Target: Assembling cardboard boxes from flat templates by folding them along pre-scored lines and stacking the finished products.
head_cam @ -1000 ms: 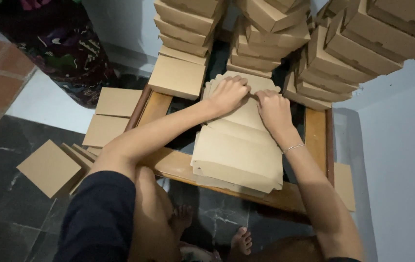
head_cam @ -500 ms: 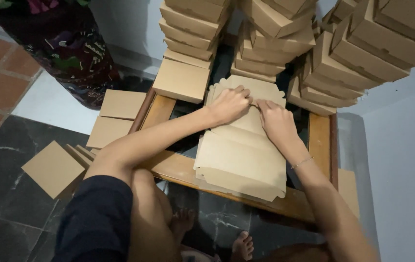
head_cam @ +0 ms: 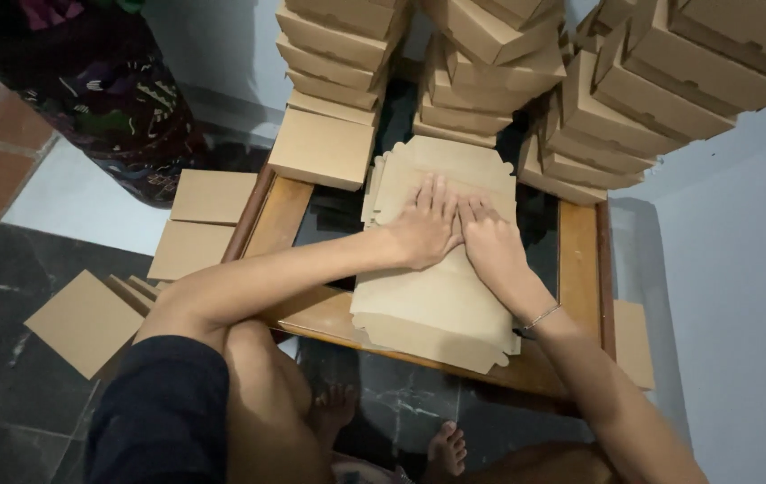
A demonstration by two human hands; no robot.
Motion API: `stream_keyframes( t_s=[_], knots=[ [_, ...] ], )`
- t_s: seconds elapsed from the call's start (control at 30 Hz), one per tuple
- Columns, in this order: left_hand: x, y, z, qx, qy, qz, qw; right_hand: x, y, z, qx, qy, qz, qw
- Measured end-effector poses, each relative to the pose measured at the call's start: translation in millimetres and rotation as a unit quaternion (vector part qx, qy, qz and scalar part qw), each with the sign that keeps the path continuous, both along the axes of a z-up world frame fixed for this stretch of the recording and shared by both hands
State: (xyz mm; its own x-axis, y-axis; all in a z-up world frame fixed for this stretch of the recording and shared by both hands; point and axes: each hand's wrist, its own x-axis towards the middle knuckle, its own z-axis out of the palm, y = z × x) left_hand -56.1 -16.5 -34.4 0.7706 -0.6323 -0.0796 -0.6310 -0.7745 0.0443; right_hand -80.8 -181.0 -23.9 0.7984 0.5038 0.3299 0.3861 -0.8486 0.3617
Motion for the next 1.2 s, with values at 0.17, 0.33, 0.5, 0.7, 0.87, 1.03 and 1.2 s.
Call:
stream_keyframes(
  t_s=[0.17,0.33,0.5,0.7,0.87,1.03,1.2],
  knots=[
    [-6.2,1.4,0.9,-0.022,-0.071,0.005,0.997,10.1,-13.3,31.7,0.155,0.13,-0.043,0.978],
    [-4.5,5.1,-5.3,-0.071,-0.106,-0.018,0.992,33.9,-40.9,35.4,0.276,0.173,-0.086,0.942],
    [-2.7,3.9,-11.7,-0.074,-0.174,-0.024,0.982,60.9,-54.7,18.0,0.362,0.191,-0.092,0.908],
    [7.7,-1.1,-21.7,-0.086,-0.147,-0.05,0.984,83.9,-63.3,-4.5,0.435,0.241,-0.119,0.859],
    [1.5,2.7,-6.5,-0.086,-0.169,-0.064,0.98,87.4,-57.5,-0.1,0.405,0.258,-0.138,0.866],
    [4.5,2.1,-8.1,-0.107,-0.166,-0.078,0.977,95.9,-39.1,17.6,0.305,0.277,-0.175,0.894],
    [6.6,3.4,-6.6,-0.117,-0.162,-0.097,0.975,105.3,-37.8,17.6,0.254,0.294,-0.195,0.9]
  ],
)
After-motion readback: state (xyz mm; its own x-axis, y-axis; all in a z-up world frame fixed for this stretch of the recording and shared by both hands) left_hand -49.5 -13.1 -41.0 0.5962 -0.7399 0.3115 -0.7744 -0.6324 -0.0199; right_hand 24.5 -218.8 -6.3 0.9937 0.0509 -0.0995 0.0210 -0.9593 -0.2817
